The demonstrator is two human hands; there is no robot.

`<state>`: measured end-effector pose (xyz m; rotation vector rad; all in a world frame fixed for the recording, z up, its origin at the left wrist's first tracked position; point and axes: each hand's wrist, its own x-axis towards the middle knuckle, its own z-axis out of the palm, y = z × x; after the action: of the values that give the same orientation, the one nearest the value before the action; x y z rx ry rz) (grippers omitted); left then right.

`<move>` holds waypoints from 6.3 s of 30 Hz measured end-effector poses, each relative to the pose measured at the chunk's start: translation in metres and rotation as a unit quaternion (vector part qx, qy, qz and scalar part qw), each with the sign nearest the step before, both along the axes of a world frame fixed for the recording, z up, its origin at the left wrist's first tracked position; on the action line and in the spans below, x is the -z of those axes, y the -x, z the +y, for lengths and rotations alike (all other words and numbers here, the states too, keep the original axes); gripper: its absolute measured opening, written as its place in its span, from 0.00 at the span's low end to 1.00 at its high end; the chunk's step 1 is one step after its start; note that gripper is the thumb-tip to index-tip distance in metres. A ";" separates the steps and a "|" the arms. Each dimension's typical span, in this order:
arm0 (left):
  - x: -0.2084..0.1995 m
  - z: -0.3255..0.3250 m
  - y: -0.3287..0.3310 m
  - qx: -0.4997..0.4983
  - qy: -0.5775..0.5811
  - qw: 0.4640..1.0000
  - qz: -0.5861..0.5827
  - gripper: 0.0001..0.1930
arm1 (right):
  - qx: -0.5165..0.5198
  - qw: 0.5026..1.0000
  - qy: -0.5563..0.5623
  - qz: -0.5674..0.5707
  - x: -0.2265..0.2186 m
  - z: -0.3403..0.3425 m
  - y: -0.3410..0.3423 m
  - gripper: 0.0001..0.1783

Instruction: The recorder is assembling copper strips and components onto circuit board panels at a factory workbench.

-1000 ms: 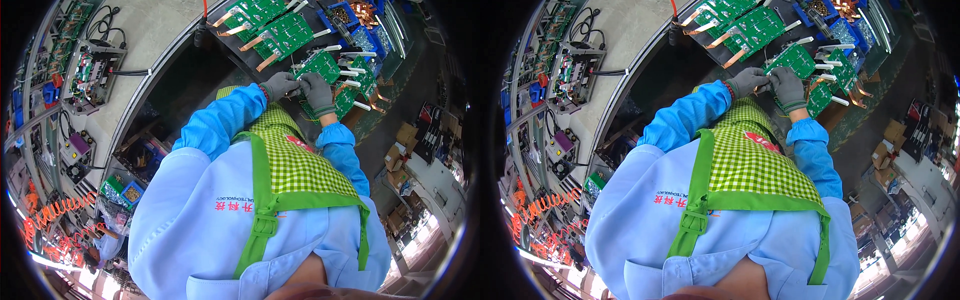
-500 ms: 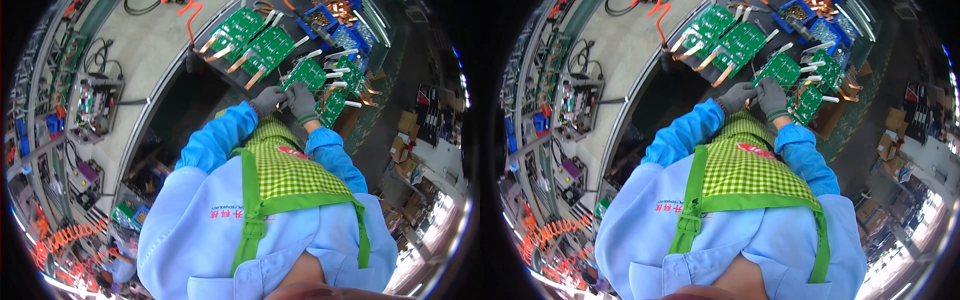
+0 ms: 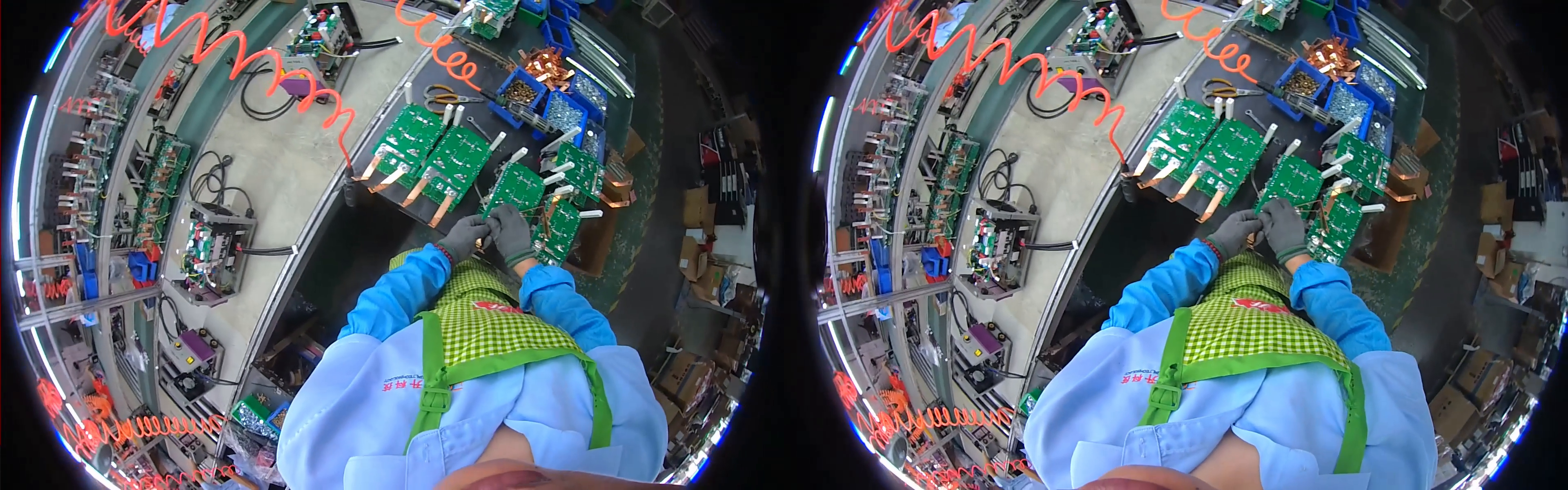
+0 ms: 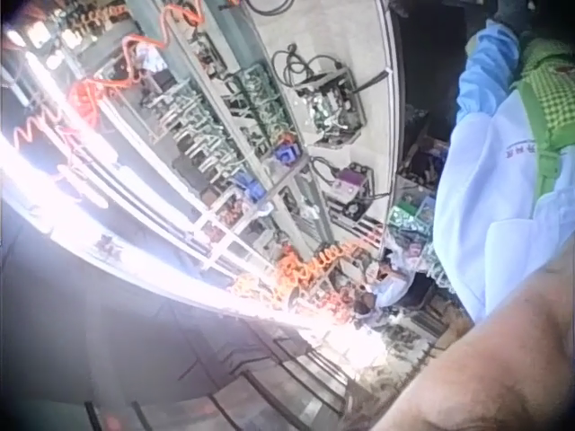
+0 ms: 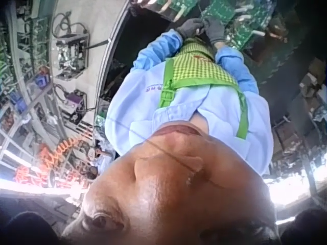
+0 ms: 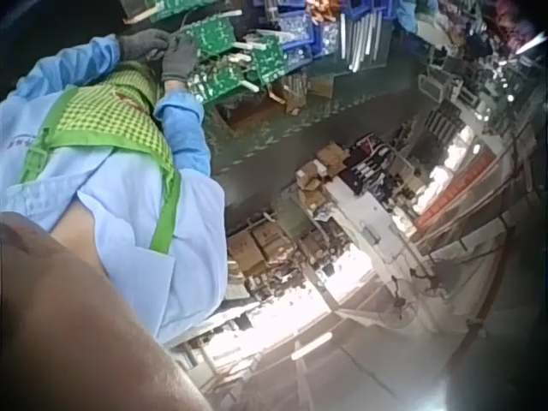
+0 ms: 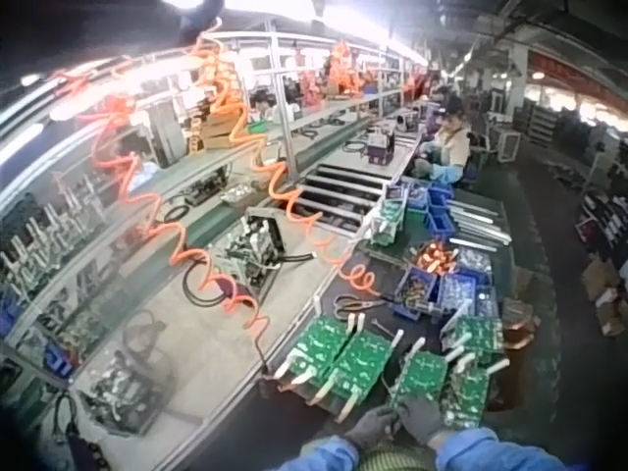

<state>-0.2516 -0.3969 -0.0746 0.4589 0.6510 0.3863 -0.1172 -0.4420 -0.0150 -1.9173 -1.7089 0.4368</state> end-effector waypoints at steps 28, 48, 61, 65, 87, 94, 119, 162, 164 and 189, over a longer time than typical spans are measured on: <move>-0.008 0.001 -0.003 0.009 -0.064 0.998 0.000 0.06 | -0.002 1.000 0.007 0.005 -0.003 0.004 -0.004 0.09; -0.004 -0.003 0.002 -0.045 -0.039 0.998 -0.034 0.05 | -0.035 0.999 0.010 -0.018 0.011 -0.005 -0.009 0.08; -0.007 0.002 0.000 -0.001 -0.029 1.000 -0.007 0.05 | -0.043 0.999 0.006 0.022 -0.011 -0.002 -0.012 0.10; -0.006 0.002 0.000 -0.010 -0.031 0.999 -0.011 0.05 | -0.037 0.998 0.020 0.037 -0.010 0.001 -0.011 0.09; 0.003 0.005 -0.002 0.005 -0.063 0.998 0.016 0.05 | -0.001 0.996 0.047 0.081 -0.013 0.012 -0.009 0.09; -0.012 0.001 -0.006 -0.007 -0.036 0.999 0.006 0.06 | -0.048 0.999 0.008 -0.019 0.003 0.001 -0.019 0.08; -0.020 0.014 0.018 0.061 0.066 0.996 -0.030 0.13 | -0.049 0.996 -0.076 -0.023 -0.042 -0.025 -0.021 0.11; 0.004 -0.093 -0.066 -0.245 0.105 0.962 -0.057 0.09 | -0.041 0.899 0.213 0.381 -0.046 -0.048 -0.147 0.08; 0.009 -0.094 -0.065 -0.193 0.012 0.978 -0.078 0.09 | -0.050 0.881 0.223 0.414 -0.044 -0.053 -0.147 0.08; -0.004 -0.072 -0.051 -0.148 0.197 0.964 -0.104 0.11 | -0.051 0.978 0.081 0.187 -0.049 -0.092 -0.059 0.08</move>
<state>-0.2004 -0.4690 -0.0708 -0.0611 0.5733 0.5650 -0.0587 -0.5336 0.0335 -1.7231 -1.5622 0.9367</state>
